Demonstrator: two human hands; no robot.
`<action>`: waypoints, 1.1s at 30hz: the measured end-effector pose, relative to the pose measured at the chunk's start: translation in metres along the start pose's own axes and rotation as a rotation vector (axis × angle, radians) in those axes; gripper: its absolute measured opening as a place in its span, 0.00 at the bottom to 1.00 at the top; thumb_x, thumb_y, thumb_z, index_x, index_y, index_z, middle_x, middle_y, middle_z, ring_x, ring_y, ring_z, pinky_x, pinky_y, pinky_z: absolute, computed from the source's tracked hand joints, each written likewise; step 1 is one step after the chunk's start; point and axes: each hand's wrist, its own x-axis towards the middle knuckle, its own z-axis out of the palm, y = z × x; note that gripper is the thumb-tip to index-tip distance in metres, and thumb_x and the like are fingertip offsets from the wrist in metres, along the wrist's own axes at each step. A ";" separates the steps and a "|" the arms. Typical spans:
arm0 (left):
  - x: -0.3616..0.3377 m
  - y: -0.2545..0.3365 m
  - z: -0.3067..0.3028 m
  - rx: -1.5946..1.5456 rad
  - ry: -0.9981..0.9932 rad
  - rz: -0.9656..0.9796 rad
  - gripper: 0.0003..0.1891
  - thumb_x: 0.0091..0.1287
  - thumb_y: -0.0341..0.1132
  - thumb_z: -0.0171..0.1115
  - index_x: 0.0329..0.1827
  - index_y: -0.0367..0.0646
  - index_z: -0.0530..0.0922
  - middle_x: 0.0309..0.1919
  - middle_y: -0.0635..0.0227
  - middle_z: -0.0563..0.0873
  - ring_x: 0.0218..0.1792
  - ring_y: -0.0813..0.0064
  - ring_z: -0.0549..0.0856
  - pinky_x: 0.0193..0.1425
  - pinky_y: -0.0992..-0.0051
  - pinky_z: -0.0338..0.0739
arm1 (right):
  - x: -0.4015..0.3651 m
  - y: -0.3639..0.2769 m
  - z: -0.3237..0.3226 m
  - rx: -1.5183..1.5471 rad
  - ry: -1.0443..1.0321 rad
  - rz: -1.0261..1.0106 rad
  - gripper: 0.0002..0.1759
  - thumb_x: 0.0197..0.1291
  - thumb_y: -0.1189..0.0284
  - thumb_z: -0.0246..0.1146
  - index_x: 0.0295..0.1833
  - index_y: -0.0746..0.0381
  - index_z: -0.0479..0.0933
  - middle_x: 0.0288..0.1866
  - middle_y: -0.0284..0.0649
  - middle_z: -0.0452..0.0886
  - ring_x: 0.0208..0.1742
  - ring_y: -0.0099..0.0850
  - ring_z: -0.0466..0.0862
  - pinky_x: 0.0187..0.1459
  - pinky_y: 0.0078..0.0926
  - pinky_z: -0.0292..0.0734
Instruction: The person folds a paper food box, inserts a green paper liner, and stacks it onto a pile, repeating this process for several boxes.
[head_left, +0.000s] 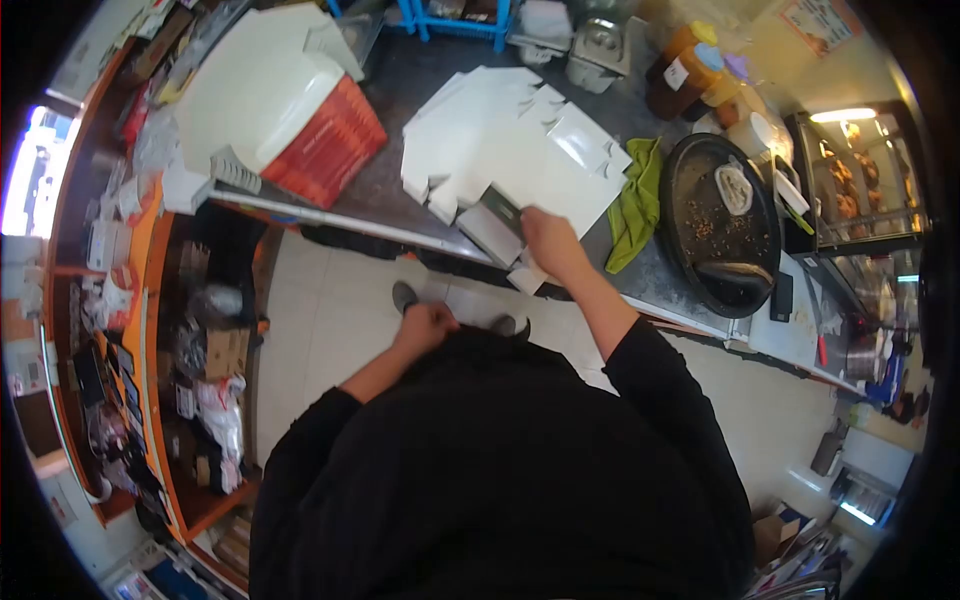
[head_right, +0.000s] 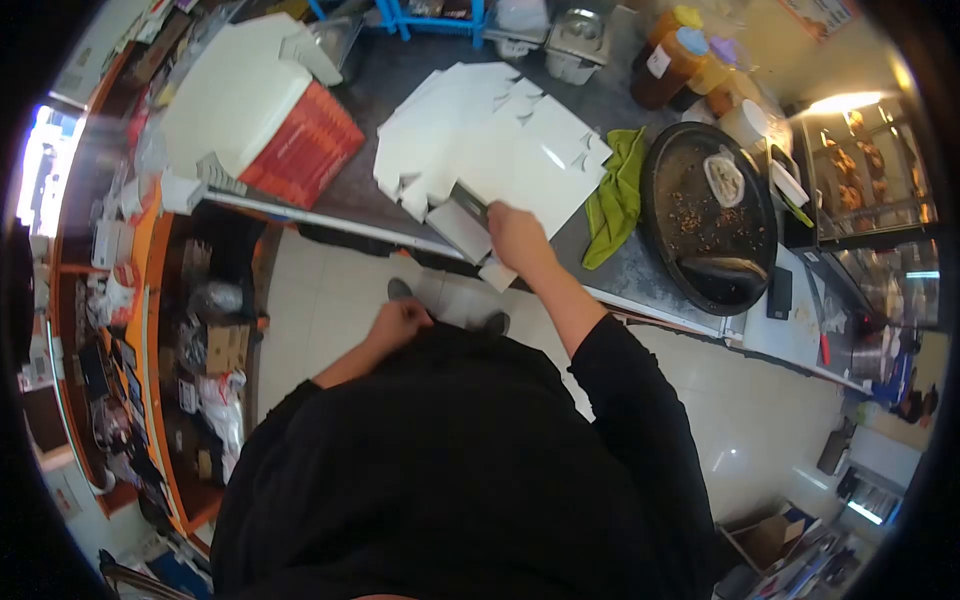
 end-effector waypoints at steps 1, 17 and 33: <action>0.003 0.002 -0.001 0.009 0.068 -0.019 0.04 0.60 0.31 0.65 0.32 0.42 0.86 0.31 0.58 0.89 0.35 0.60 0.88 0.43 0.66 0.80 | 0.000 -0.003 -0.008 0.016 0.043 0.017 0.11 0.68 0.67 0.53 0.47 0.60 0.77 0.31 0.57 0.82 0.36 0.58 0.83 0.40 0.55 0.77; -0.143 -0.009 -0.047 -0.242 -0.345 -0.530 0.18 0.69 0.48 0.64 0.46 0.40 0.81 0.34 0.70 0.85 0.35 0.76 0.83 0.38 0.73 0.77 | -0.217 0.063 -0.034 -0.113 -0.741 0.462 0.16 0.68 0.61 0.62 0.42 0.65 0.79 0.37 0.46 0.83 0.36 0.37 0.83 0.40 0.32 0.75; -0.168 -0.039 -0.044 0.063 -0.287 -0.585 0.16 0.60 0.41 0.67 0.46 0.40 0.83 0.37 0.54 0.87 0.42 0.59 0.85 0.49 0.66 0.77 | -0.296 0.097 -0.042 0.929 -0.580 1.253 0.08 0.62 0.68 0.64 0.40 0.62 0.81 0.35 0.39 0.84 0.38 0.33 0.85 0.43 0.34 0.79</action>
